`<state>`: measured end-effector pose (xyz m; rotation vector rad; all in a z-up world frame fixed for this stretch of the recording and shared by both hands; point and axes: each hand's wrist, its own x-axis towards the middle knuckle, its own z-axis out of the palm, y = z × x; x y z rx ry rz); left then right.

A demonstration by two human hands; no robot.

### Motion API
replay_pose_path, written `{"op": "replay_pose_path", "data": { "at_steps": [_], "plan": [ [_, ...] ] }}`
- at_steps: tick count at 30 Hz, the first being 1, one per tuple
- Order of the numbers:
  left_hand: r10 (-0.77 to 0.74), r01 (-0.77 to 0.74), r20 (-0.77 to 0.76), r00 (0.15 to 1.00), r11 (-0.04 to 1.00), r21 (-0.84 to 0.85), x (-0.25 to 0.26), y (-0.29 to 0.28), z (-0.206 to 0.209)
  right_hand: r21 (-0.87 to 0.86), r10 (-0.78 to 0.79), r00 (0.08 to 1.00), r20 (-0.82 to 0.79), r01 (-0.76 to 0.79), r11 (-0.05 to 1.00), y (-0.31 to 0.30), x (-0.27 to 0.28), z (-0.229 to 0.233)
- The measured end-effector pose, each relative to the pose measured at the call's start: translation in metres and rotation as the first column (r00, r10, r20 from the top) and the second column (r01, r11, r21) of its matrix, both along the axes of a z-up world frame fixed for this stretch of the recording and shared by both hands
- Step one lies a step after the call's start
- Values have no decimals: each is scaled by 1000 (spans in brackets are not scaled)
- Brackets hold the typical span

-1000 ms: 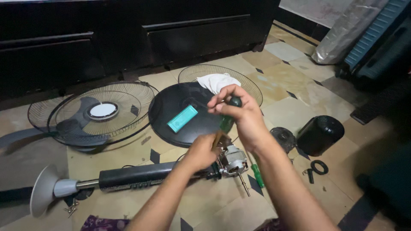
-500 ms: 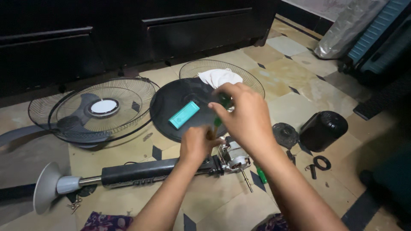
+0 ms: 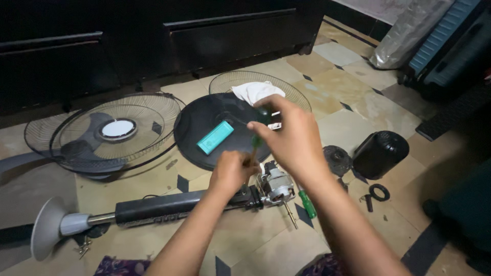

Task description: The person is repairing an electric fan motor. They use a screwdriver to tighten screws on the motor housing and adjust the internal components. The fan blades and cage are disassembled and placed nearby.

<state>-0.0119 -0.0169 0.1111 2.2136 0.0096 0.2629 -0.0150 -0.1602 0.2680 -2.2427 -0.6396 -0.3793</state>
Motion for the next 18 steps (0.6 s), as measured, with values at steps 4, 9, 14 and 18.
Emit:
{"op": "replay_pose_path", "data": {
  "at_steps": [4,9,14,18],
  "plan": [
    [3,-4,-72,997,1000,-11,4,1,-2,142,131,975,-182,-105,984,2,4,7],
    [-220,240,113,969,949,-204,5,17,-19,515,512,751,-417,-269,814,-15,26,10],
    [-9,6,-31,999,996,-89,-1,4,-11,392,283,947,-150,-206,897,-5,15,-6],
    [89,-87,-42,995,995,56,-4,-12,1,-10,-214,976,31,215,977,3,7,-11]
  ]
}}
